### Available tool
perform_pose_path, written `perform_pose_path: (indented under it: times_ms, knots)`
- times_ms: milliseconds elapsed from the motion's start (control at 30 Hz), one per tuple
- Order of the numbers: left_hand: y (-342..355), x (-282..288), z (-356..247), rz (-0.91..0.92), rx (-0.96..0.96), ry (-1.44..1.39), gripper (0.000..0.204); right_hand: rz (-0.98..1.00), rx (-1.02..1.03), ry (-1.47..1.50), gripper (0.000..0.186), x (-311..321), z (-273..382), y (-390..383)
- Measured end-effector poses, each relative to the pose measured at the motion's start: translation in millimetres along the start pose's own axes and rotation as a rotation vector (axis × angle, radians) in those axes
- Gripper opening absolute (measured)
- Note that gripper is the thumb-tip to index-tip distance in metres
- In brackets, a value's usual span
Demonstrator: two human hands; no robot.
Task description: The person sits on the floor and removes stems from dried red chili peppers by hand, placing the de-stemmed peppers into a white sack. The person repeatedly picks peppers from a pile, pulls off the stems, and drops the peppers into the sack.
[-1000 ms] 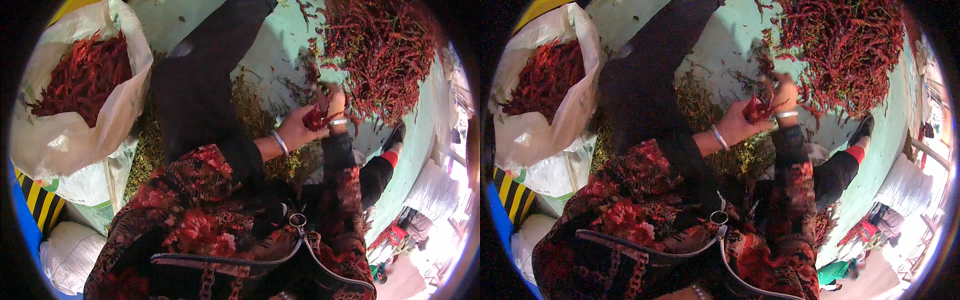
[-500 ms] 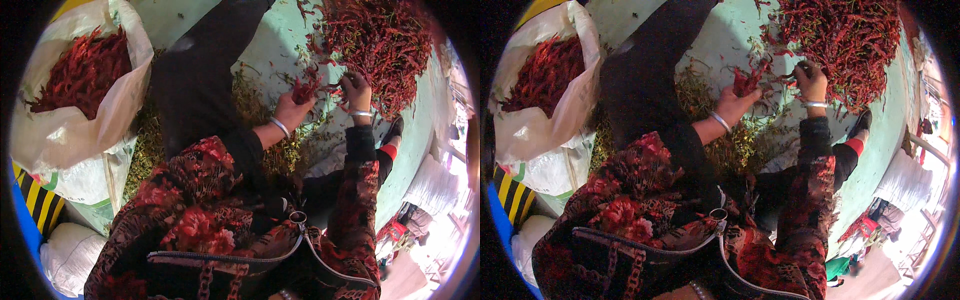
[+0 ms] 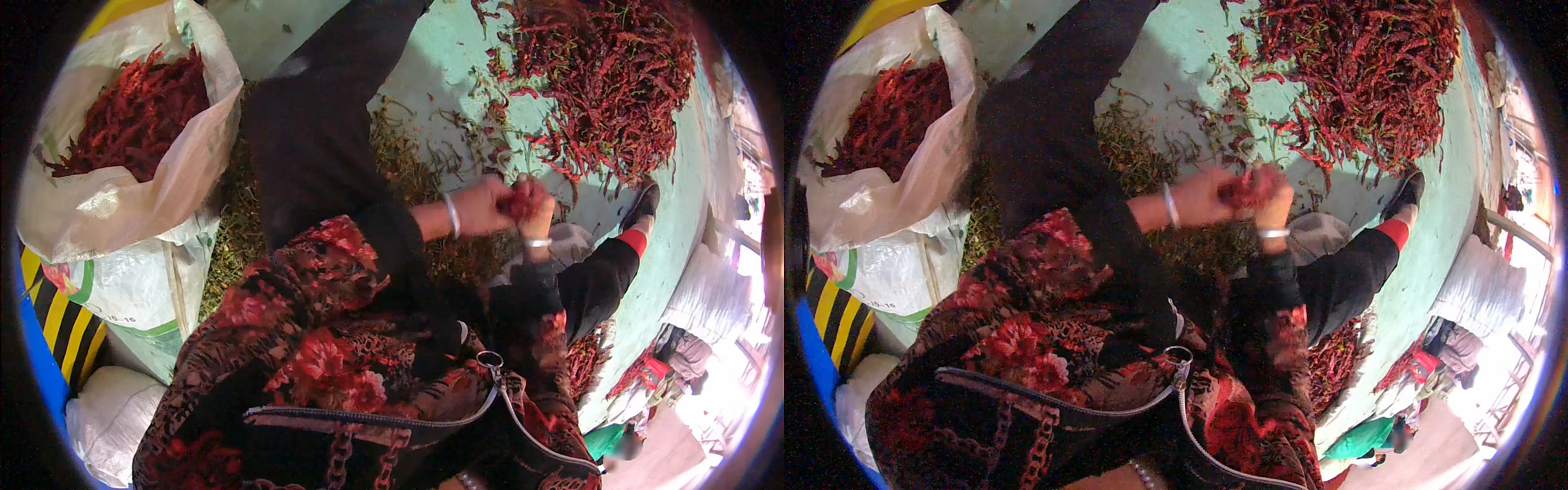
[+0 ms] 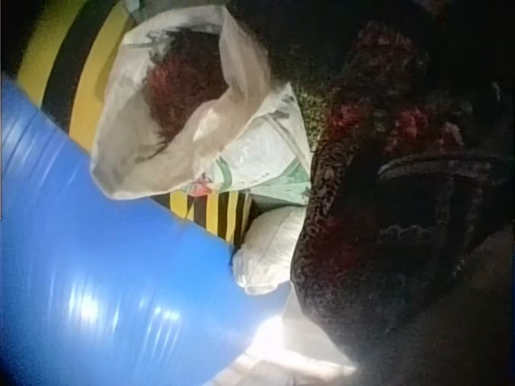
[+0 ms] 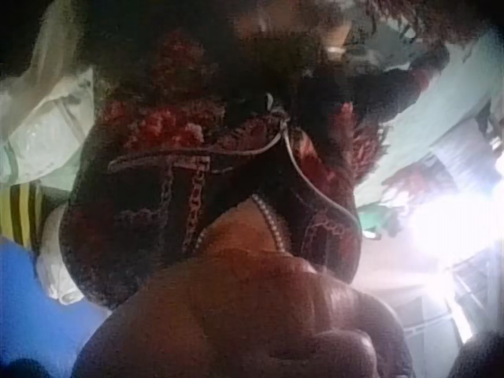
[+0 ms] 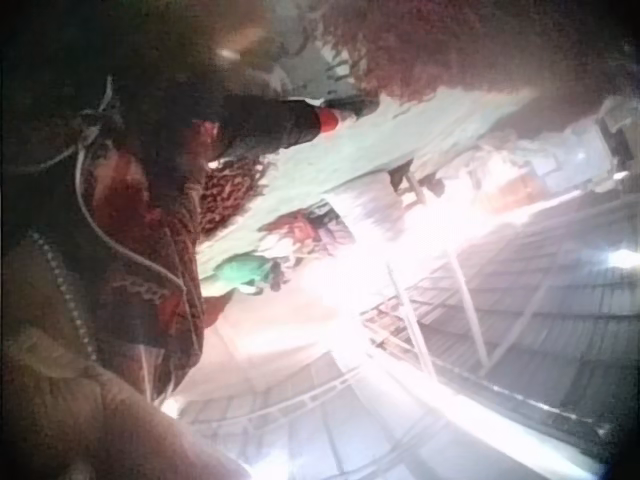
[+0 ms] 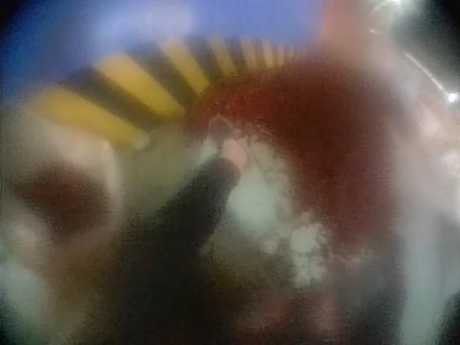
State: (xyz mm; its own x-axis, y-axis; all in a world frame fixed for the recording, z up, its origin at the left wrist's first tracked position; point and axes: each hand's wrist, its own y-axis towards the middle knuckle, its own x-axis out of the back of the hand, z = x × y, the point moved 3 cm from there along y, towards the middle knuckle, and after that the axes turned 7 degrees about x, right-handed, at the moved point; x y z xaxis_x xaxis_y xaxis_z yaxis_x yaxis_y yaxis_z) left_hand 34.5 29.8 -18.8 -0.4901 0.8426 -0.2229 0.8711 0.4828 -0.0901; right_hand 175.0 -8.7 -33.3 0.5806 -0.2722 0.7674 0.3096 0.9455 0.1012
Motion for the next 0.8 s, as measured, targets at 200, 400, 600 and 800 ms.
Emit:
perform_pose_path:
  times_ms: [200, 400, 600, 800]
  knots:
    - [-13, -3, -25, 0.097, 0.026, -0.191, 0.015, 0.225, 0.025, -0.162, 0.034, -29, -18, 48]
    - [10, 39, -13, -0.31, 0.156, -0.279, 0.024, 0.204, 0.189, -0.315, 0.025, -54, -8, 124]
    - [8, 51, -5, -0.56, 0.242, -0.313, 0.026, 0.093, 0.059, 0.273, 0.009, -12, 13, 100]
    - [20, 43, 3, -0.446, 0.066, -0.591, 0.025, 0.155, 0.39, -0.098, 0.018, 10, 78, 31]
